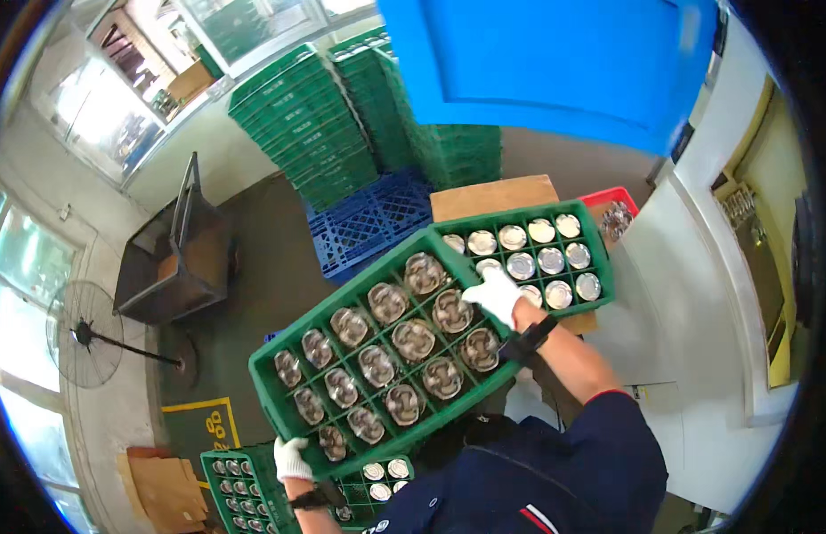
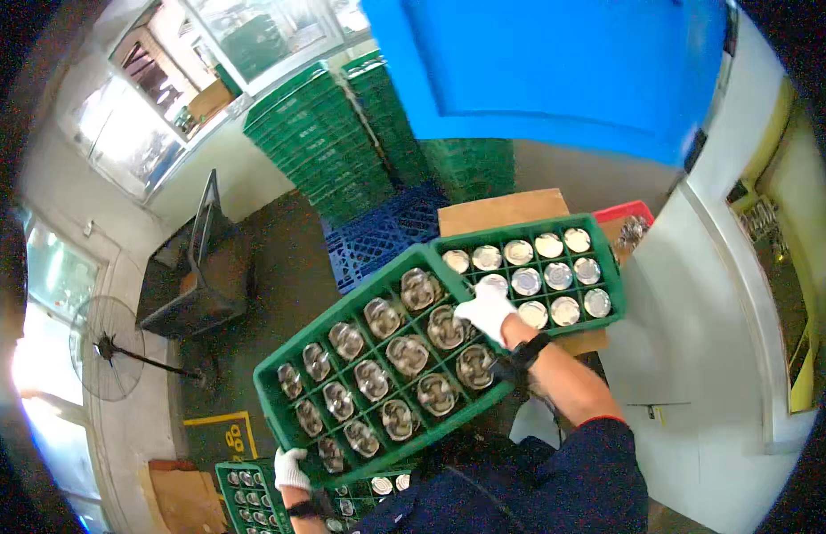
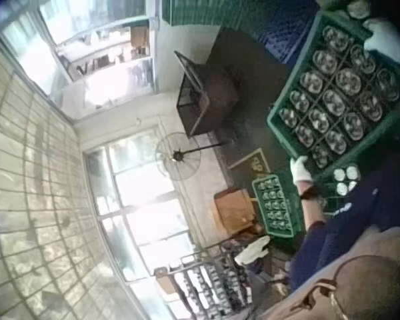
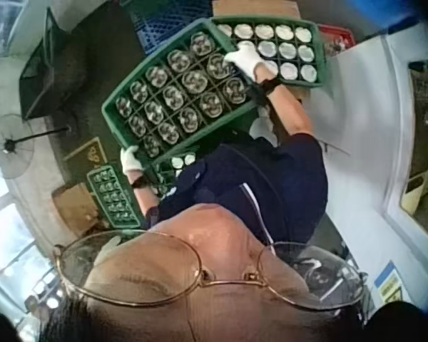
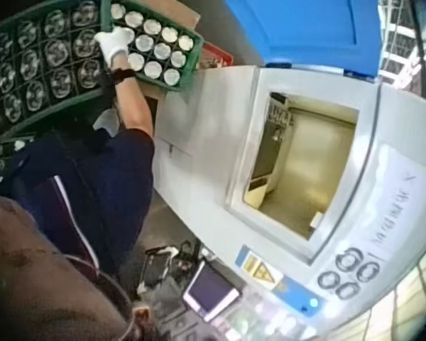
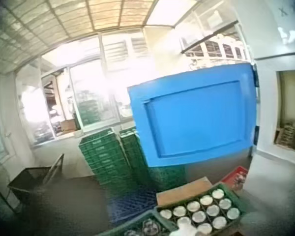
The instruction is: Transfer metal pistons from crates into an inspection machine.
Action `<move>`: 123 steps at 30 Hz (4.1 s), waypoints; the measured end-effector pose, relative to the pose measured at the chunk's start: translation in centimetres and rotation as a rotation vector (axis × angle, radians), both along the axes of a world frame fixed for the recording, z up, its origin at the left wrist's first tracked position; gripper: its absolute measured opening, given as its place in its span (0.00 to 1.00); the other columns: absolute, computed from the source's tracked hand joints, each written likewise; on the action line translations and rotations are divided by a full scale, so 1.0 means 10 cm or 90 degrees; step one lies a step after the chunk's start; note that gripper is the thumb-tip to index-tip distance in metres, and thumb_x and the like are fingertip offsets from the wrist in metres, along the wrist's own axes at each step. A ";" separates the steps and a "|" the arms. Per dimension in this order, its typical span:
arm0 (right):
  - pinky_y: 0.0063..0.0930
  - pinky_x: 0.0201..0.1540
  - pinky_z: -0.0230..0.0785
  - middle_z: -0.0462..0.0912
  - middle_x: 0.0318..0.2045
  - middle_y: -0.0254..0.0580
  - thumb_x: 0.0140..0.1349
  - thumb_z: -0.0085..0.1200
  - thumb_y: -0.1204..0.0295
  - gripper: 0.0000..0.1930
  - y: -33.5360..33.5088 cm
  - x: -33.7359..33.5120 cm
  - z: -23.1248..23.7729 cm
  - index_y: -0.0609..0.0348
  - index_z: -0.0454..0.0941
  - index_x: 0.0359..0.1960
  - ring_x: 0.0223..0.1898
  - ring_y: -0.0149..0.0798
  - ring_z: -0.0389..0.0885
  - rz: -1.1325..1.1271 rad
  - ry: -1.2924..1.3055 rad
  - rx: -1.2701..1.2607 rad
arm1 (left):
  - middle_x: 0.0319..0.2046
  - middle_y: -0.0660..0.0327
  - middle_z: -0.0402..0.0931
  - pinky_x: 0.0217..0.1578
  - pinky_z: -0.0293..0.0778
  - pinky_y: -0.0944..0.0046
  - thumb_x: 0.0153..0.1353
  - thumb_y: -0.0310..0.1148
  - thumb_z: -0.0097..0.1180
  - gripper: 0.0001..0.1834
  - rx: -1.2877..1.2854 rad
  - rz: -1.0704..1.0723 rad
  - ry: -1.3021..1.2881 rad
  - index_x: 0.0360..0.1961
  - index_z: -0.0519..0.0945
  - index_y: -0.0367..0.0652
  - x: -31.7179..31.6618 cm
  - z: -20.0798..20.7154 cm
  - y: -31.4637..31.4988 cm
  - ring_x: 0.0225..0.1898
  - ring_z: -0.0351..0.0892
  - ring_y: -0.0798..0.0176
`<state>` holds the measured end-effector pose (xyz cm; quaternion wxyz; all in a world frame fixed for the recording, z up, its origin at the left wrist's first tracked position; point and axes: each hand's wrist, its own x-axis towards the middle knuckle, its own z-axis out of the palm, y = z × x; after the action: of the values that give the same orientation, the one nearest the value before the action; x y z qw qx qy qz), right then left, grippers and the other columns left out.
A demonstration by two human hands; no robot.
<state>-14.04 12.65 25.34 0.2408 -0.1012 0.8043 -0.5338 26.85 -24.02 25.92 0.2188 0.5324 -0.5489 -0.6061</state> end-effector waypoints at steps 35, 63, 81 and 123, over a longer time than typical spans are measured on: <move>0.46 0.44 0.76 0.85 0.37 0.48 0.55 0.61 0.64 0.12 0.25 2.51 1.36 0.48 0.83 0.40 0.39 0.52 0.84 -0.389 0.417 0.539 | 0.45 0.57 0.79 0.40 0.80 0.58 0.49 0.16 0.57 0.32 0.040 -0.593 -0.034 0.58 0.70 0.41 -0.93 0.71 -0.94 0.39 0.80 0.58; 0.43 0.53 0.74 0.83 0.49 0.49 0.60 0.55 0.64 0.14 -0.22 2.47 0.93 0.47 0.81 0.47 0.51 0.54 0.81 -0.307 0.082 0.623 | 0.48 0.62 0.80 0.51 0.71 0.63 0.59 0.36 0.62 0.24 0.003 -0.822 -0.025 0.56 0.78 0.40 -0.53 0.70 -1.02 0.46 0.76 0.65; 0.39 0.47 0.75 0.86 0.36 0.51 0.53 0.65 0.65 0.12 0.11 2.19 0.82 0.55 0.83 0.37 0.41 0.50 0.85 -0.118 0.105 0.477 | 0.38 0.50 0.85 0.40 0.79 0.54 0.49 0.35 0.57 0.17 -0.321 -1.262 -0.108 0.41 0.86 0.46 -1.76 1.36 1.61 0.39 0.85 0.48; 0.35 0.39 0.77 0.87 0.30 0.53 0.48 0.66 0.70 0.10 0.09 0.85 0.48 0.61 0.87 0.32 0.34 0.44 0.87 -0.038 0.077 0.460 | 0.41 0.47 0.84 0.44 0.79 0.49 0.58 0.34 0.53 0.12 -0.498 -0.756 -0.274 0.38 0.86 0.43 -2.34 0.80 1.48 0.45 0.84 0.44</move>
<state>-5.57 13.58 30.15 0.1975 -0.0174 0.9562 -0.2152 3.47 -9.19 33.95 -0.0848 0.1365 -0.9508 -0.2650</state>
